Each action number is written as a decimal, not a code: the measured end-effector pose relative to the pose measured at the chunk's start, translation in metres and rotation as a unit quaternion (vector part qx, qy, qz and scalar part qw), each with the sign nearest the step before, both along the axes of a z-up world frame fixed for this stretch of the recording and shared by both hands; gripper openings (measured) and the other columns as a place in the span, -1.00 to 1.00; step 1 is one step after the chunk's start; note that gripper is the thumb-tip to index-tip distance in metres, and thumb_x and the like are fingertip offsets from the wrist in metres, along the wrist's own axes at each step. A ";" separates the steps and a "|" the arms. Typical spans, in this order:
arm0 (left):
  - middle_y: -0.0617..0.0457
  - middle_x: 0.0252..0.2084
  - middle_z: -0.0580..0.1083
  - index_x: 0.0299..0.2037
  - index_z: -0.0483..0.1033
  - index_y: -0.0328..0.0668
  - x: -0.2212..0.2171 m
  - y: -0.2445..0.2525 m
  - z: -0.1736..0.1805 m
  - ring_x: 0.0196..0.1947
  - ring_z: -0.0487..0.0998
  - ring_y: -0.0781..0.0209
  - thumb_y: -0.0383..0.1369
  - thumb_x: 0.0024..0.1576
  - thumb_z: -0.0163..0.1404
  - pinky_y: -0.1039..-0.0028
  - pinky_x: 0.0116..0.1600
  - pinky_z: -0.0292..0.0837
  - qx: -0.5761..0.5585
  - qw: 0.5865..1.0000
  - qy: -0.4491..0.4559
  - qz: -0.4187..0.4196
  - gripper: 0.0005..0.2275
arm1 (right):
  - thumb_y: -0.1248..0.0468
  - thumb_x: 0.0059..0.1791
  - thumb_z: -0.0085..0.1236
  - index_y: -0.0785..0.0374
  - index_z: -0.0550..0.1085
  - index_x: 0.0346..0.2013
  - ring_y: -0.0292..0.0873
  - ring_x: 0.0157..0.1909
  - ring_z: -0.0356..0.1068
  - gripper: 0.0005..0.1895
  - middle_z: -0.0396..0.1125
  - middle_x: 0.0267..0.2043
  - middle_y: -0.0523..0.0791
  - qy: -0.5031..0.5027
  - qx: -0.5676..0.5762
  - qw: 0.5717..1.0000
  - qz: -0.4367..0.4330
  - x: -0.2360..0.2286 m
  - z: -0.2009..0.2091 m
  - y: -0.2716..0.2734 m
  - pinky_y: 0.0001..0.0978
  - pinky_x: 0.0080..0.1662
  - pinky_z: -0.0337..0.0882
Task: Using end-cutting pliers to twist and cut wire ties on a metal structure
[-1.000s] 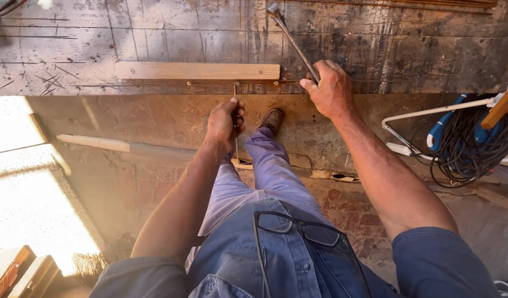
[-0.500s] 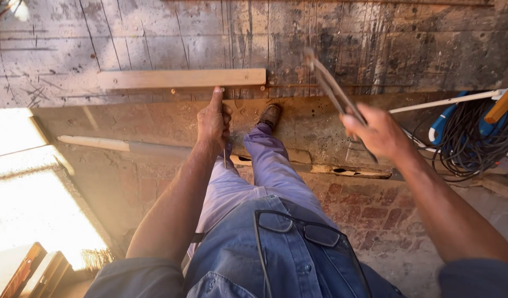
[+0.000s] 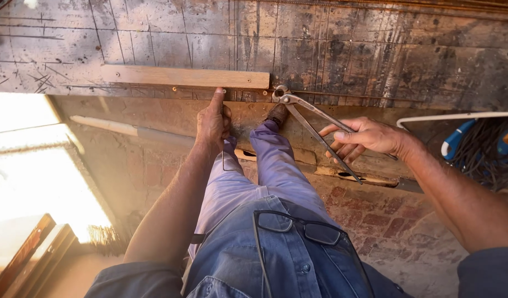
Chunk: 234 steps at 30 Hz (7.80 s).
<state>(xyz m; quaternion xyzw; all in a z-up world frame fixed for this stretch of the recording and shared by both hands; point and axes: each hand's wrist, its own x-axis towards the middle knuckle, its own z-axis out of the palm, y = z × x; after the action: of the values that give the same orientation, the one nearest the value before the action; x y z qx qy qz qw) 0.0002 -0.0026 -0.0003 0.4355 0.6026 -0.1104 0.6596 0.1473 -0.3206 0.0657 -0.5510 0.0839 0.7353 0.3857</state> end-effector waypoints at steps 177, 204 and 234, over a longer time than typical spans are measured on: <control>0.04 -0.65 0.47 -0.39 0.49 -0.19 -0.023 0.043 0.058 -0.70 0.55 0.27 -0.21 0.17 0.10 0.60 -0.62 0.50 -0.254 0.944 -0.173 -0.122 -0.77 | 0.36 -0.13 0.20 0.18 0.42 -0.19 -0.14 -0.60 0.46 -0.77 0.32 -0.62 -0.03 -0.204 0.089 0.787 -0.575 -0.154 0.070 0.126 -0.37 -0.51 0.54; 0.23 -0.62 0.07 -0.43 0.31 -0.10 -0.068 0.113 0.039 -0.63 0.24 0.36 0.03 0.20 -0.01 0.45 -0.54 0.46 -0.110 0.985 -0.131 0.012 -0.62 | 0.12 -0.22 0.28 0.00 0.55 -0.33 -0.28 -0.35 0.36 -0.80 0.39 -0.49 -0.24 -0.506 -0.121 0.854 -0.017 -0.040 0.004 0.111 -0.45 -0.22 0.35; -0.06 -0.76 0.21 -0.69 0.23 -0.13 -0.038 0.083 -0.020 -0.74 0.41 0.13 0.26 0.07 -0.08 0.25 -0.56 0.62 0.061 0.998 0.000 -0.024 -0.40 | 0.26 0.14 0.22 0.31 0.50 -0.22 0.09 -0.36 0.36 -0.84 0.33 -0.45 0.05 -0.632 -0.015 0.774 0.000 -0.048 0.026 0.043 -0.06 -0.23 0.38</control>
<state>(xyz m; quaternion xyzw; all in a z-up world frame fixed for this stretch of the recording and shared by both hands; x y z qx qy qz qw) -0.0382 0.0800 -0.0202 0.4891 0.5977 -0.0899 0.6289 0.0990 -0.2776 0.0918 -0.8977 -0.1678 0.2197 0.3431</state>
